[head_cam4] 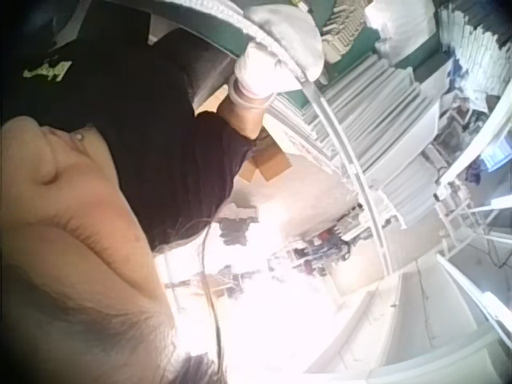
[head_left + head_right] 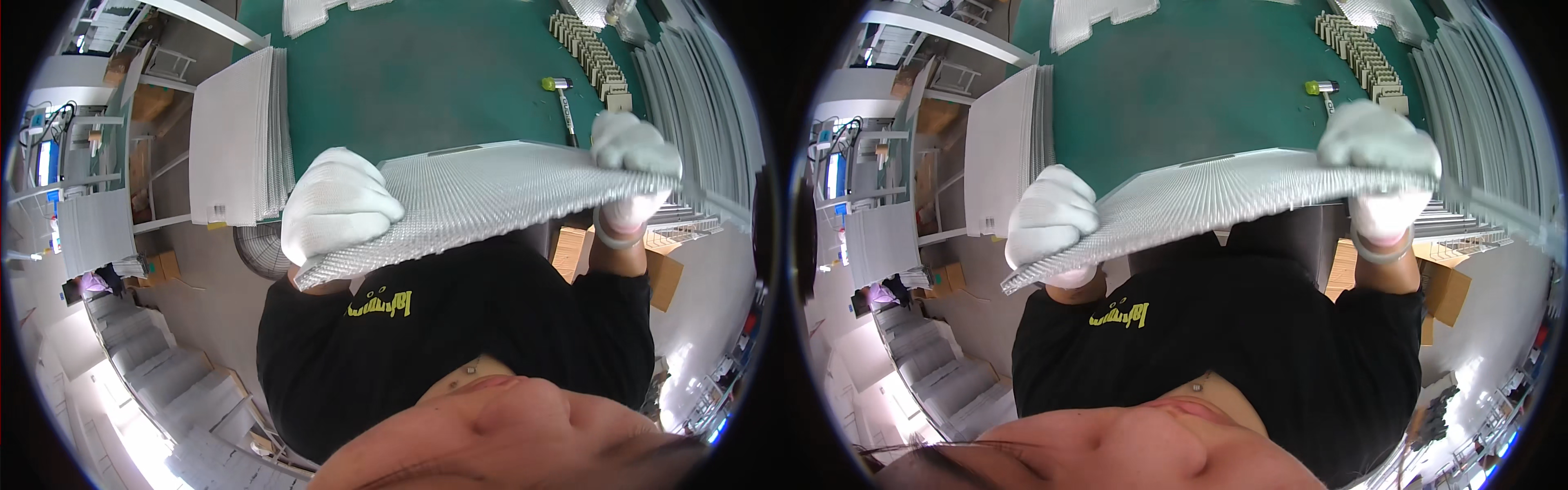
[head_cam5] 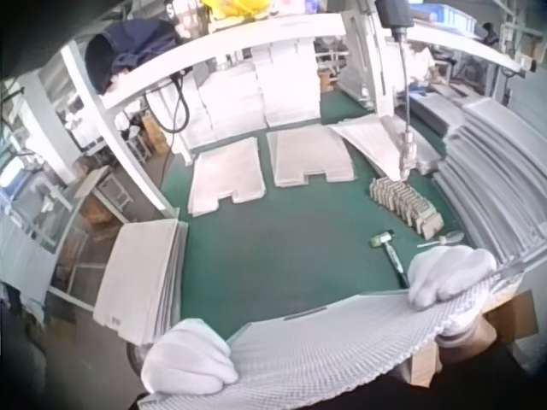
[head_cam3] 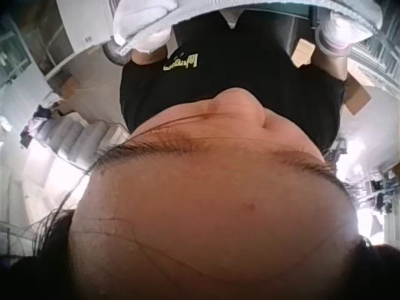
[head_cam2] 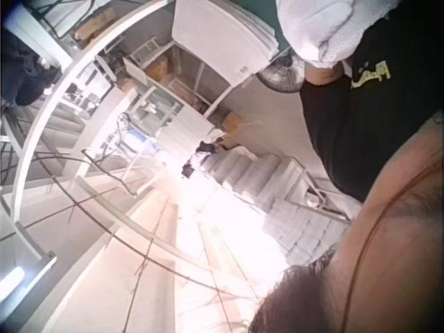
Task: The person assembles white mesh panels by placing them into metal frames and securing them with a handheld power tool. They repeatedly pick up mesh sheets, align them with frames, and use a screwdriver to fasten the components together on a green workbench.
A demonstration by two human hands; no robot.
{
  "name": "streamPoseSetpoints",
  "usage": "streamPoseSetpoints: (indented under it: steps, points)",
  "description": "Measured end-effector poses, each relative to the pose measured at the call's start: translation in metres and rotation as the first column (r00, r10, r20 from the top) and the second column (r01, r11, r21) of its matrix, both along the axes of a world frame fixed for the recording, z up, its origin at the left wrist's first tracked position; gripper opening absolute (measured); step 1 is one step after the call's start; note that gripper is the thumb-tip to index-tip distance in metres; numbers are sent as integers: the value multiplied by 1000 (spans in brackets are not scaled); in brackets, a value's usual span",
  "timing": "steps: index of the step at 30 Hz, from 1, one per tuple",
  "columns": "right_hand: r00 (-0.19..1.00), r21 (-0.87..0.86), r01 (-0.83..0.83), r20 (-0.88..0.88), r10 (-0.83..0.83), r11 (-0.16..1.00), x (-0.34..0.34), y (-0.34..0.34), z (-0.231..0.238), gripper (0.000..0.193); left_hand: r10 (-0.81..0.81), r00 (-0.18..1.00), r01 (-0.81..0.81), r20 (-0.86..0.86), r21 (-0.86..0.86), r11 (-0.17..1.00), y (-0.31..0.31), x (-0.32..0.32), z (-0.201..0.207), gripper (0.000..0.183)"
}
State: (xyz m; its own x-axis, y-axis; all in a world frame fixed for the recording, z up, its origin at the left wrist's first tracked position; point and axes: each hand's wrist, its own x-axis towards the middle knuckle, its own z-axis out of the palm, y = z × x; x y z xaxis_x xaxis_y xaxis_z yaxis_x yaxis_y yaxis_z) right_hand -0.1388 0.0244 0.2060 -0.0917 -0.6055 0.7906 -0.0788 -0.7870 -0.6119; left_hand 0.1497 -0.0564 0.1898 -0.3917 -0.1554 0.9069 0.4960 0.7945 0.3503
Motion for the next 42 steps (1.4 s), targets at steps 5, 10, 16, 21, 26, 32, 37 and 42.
streamPoseSetpoints:
  steps: [5,10,16,21,26,32,37,42]
  points:
    - [950,-23,-273,-162,266,962,-19,22,-15,52,-142,935,171,325,-60,984,15,19,18,17]
    - [871,-21,-428,-275,406,904,-35,43,-24,24,-47,949,84,312,-107,991,34,20,17,12]
    - [968,59,252,-30,-251,966,-5,46,-20,30,81,996,-80,-29,44,996,0,9,-7,30]
    - [931,-159,298,-168,-323,941,-32,-2,1,83,475,877,-371,-74,524,767,8,1,-16,12]
    - [705,48,58,-709,-7,997,-68,-16,65,52,435,900,-387,6,470,793,-6,2,-9,14]
    - [527,194,92,-842,117,977,-62,-22,115,39,351,833,-520,428,386,762,-13,21,35,9]
    - [589,226,100,-799,125,969,-45,-22,127,46,338,904,-426,262,491,760,-22,12,41,13]
    - [293,-7,-57,-956,10,998,-34,-30,133,53,406,898,-435,171,496,752,-22,3,28,13]
